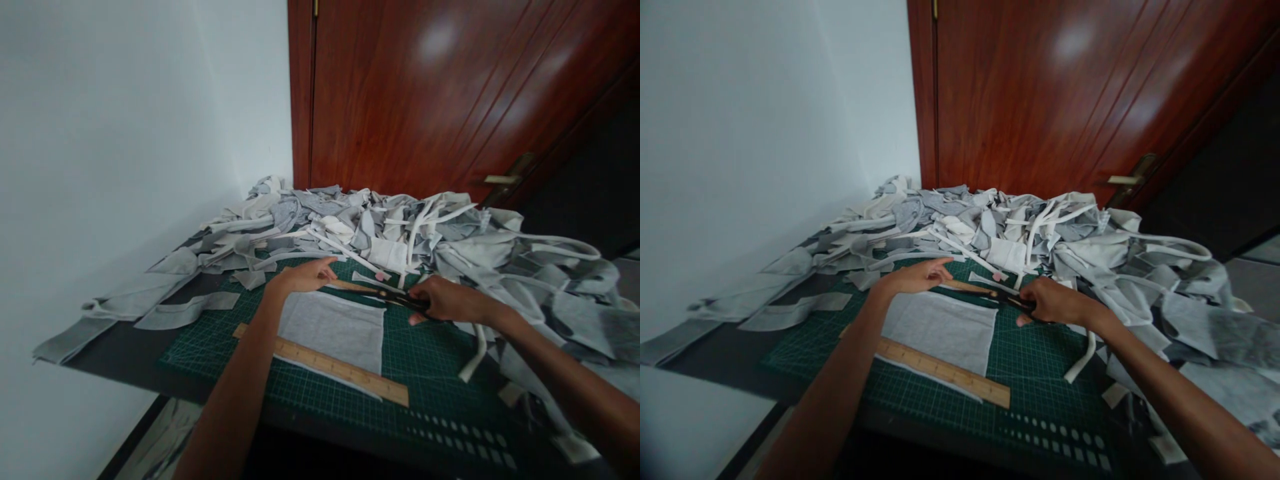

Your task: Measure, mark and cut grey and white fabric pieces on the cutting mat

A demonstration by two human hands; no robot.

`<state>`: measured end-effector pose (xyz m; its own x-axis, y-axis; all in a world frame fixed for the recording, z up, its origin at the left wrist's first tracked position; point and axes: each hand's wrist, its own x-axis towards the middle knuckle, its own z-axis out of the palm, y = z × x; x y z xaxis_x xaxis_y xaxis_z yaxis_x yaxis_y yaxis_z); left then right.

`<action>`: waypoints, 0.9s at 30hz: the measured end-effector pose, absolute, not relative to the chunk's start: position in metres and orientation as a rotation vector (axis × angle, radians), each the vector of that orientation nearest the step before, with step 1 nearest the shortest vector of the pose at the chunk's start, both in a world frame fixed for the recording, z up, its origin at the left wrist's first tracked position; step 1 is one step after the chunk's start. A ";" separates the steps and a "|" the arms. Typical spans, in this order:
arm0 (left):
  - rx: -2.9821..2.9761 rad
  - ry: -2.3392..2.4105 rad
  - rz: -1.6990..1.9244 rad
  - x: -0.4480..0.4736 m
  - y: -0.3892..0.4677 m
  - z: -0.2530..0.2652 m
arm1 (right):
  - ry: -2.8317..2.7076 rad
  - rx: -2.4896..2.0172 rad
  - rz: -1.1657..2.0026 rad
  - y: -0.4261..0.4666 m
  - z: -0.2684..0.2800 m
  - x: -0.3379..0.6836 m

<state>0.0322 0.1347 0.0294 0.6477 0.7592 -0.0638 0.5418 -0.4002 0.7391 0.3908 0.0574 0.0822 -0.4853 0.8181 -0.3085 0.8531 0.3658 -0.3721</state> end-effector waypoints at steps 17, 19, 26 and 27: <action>2.672 1.029 0.523 0.042 0.120 0.013 | 2.387 2.064 0.076 0.030 0.009 0.532; 2.691 1.019 0.551 0.044 0.121 0.010 | 2.352 2.050 0.094 0.029 0.012 0.530; 2.688 1.024 0.610 0.047 0.123 0.003 | 2.611 2.079 0.139 0.023 0.052 0.443; 2.689 1.029 0.608 0.048 0.123 0.002 | 2.775 1.976 0.082 0.024 0.053 0.425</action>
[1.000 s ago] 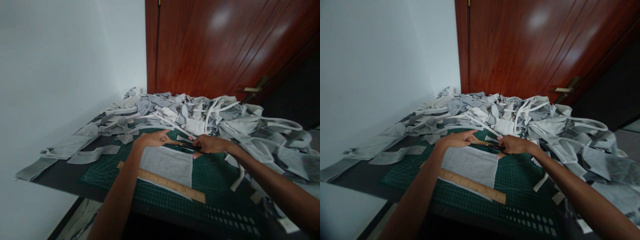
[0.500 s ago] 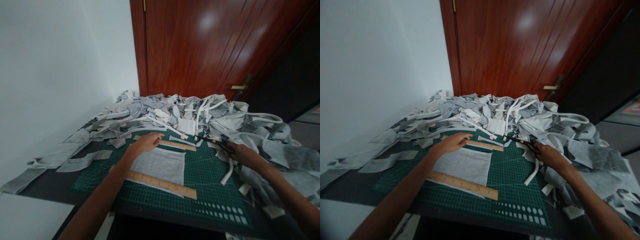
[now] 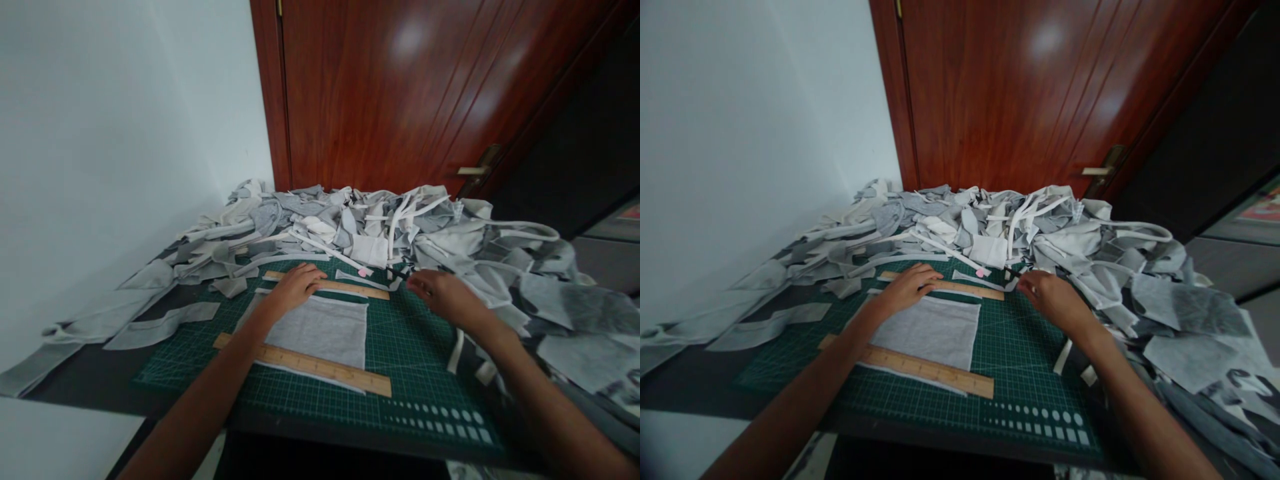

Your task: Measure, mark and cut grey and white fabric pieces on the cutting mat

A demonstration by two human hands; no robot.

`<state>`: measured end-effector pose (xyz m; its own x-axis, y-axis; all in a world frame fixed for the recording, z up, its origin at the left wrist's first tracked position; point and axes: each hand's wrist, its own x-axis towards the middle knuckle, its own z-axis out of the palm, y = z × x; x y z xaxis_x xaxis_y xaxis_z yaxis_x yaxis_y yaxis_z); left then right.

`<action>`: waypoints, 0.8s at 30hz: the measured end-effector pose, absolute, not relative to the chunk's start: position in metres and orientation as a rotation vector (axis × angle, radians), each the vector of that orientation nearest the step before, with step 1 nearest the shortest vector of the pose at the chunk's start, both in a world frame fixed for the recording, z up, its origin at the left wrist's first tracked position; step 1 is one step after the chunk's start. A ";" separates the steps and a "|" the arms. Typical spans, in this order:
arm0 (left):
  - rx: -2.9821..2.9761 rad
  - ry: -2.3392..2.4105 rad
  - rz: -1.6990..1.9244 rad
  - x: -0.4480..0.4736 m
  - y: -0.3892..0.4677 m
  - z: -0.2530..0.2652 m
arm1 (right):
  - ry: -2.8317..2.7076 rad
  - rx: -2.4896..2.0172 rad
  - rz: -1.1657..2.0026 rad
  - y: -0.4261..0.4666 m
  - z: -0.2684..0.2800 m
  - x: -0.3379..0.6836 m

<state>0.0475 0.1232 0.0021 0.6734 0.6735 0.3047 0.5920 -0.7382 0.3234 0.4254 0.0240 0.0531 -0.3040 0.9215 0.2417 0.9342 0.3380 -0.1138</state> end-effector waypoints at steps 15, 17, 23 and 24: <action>2.692 1.055 0.575 0.051 0.118 0.004 | -2.443 -1.425 -0.147 0.051 -0.007 0.359; 2.687 1.061 0.577 0.052 0.118 0.004 | -2.462 -1.469 -0.217 0.049 -0.005 0.356; 2.703 1.088 0.526 0.054 0.117 0.006 | -2.482 -1.513 -0.333 0.045 -0.002 0.350; 2.705 1.093 0.519 0.054 0.117 0.007 | -2.480 -1.515 -0.345 0.044 -0.002 0.350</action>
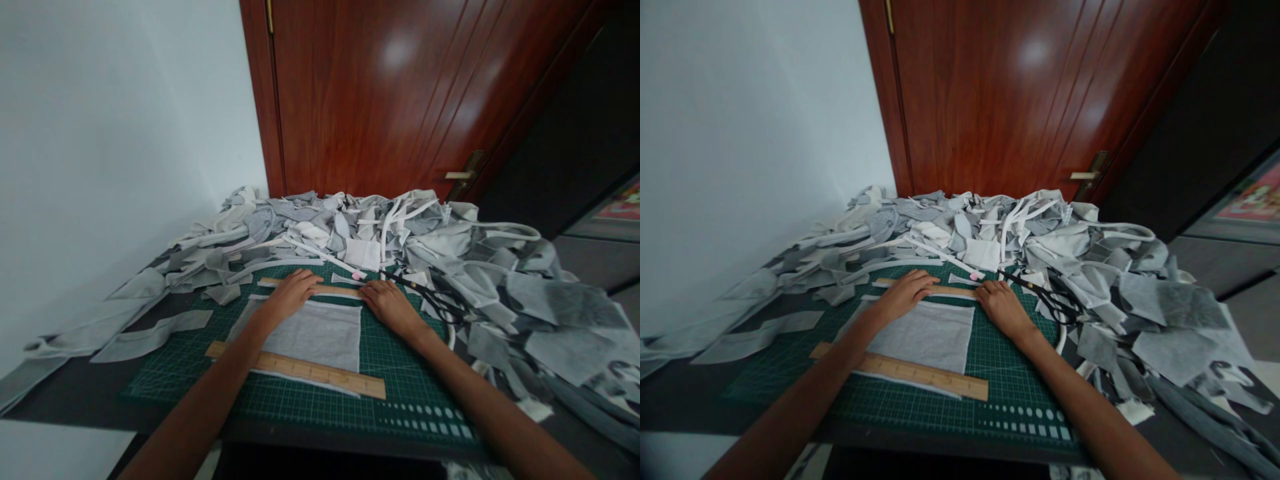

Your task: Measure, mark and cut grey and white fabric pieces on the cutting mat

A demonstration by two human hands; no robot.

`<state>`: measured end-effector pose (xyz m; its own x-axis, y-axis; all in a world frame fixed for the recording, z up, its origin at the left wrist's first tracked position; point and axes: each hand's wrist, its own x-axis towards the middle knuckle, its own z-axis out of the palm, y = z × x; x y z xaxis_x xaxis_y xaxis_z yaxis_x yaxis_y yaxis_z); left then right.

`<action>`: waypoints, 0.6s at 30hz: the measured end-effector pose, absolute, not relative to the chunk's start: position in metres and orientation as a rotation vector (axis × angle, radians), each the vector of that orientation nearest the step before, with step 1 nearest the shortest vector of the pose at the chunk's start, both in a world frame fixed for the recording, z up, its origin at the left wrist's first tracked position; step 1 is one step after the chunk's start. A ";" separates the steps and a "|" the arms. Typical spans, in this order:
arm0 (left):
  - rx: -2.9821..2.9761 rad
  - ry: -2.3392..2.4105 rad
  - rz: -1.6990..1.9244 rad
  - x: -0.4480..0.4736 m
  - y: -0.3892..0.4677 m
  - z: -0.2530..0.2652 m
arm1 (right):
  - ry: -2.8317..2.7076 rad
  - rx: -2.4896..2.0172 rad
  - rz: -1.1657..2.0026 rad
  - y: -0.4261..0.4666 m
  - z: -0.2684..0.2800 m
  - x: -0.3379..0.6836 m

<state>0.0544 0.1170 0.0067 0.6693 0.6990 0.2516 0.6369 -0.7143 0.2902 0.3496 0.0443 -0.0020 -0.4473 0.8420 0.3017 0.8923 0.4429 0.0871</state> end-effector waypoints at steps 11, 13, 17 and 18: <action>2.702 1.065 0.551 0.054 0.117 0.006 | -2.447 -1.490 -0.337 0.043 0.000 0.351; 2.704 1.056 0.562 0.054 0.117 0.006 | -2.445 -1.492 -0.345 0.042 0.000 0.351; 2.718 1.051 0.565 0.054 0.117 0.005 | -2.440 -1.507 -0.354 0.041 -0.001 0.349; 2.723 1.054 0.562 0.054 0.117 0.005 | -2.437 -1.511 -0.350 0.040 -0.001 0.349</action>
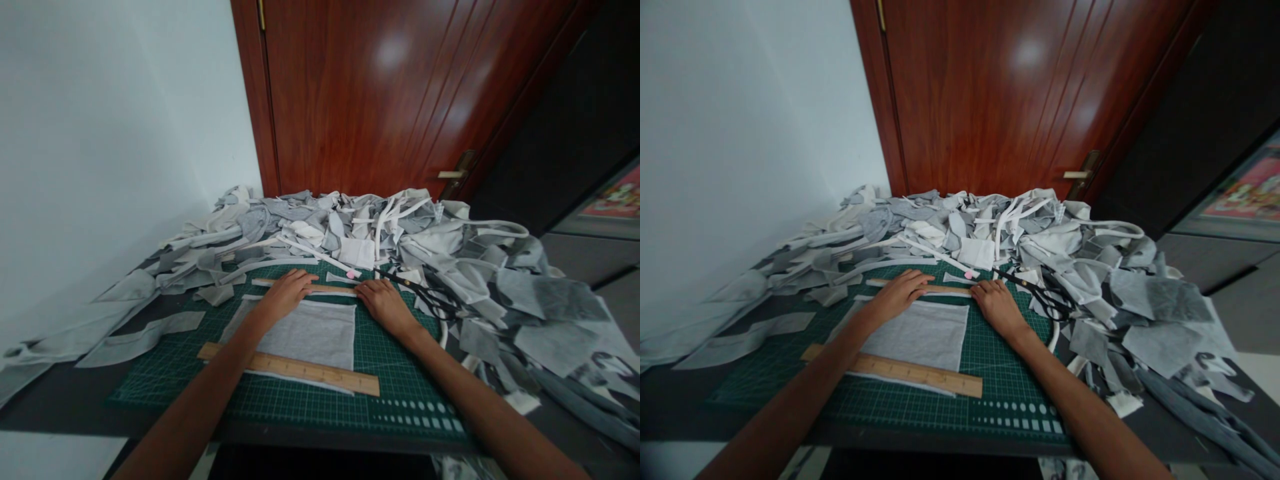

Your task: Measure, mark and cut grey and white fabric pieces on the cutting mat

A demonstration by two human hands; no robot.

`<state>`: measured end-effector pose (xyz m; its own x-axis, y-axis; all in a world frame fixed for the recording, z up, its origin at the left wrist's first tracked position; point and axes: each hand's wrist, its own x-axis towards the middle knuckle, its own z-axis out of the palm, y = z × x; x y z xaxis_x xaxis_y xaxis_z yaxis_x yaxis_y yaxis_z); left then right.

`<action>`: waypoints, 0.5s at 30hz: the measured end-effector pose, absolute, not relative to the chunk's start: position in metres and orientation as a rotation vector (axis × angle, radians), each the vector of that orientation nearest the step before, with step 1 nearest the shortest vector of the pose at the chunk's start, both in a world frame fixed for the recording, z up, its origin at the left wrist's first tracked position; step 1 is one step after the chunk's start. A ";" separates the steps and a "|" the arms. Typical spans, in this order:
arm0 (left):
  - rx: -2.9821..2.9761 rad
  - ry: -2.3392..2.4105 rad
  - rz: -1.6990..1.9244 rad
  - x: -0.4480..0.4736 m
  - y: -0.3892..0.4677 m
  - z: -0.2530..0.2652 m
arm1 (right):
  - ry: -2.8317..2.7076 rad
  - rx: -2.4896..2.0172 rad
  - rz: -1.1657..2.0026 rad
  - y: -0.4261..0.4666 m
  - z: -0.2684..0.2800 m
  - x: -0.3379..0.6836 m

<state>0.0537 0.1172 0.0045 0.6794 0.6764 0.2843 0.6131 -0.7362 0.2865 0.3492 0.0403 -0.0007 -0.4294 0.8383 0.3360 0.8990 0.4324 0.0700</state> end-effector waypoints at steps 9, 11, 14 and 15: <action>2.706 1.101 0.546 0.055 0.117 0.004 | -2.433 -1.550 -0.342 0.044 0.001 0.353; 2.710 1.104 0.546 0.055 0.117 0.003 | -2.427 -1.563 -0.346 0.047 0.000 0.353; 2.714 1.100 0.551 0.055 0.117 0.003 | -2.420 -1.556 -0.363 0.049 -0.003 0.353; 2.713 1.103 0.555 0.055 0.117 0.003 | -2.419 -1.549 -0.368 0.050 -0.003 0.353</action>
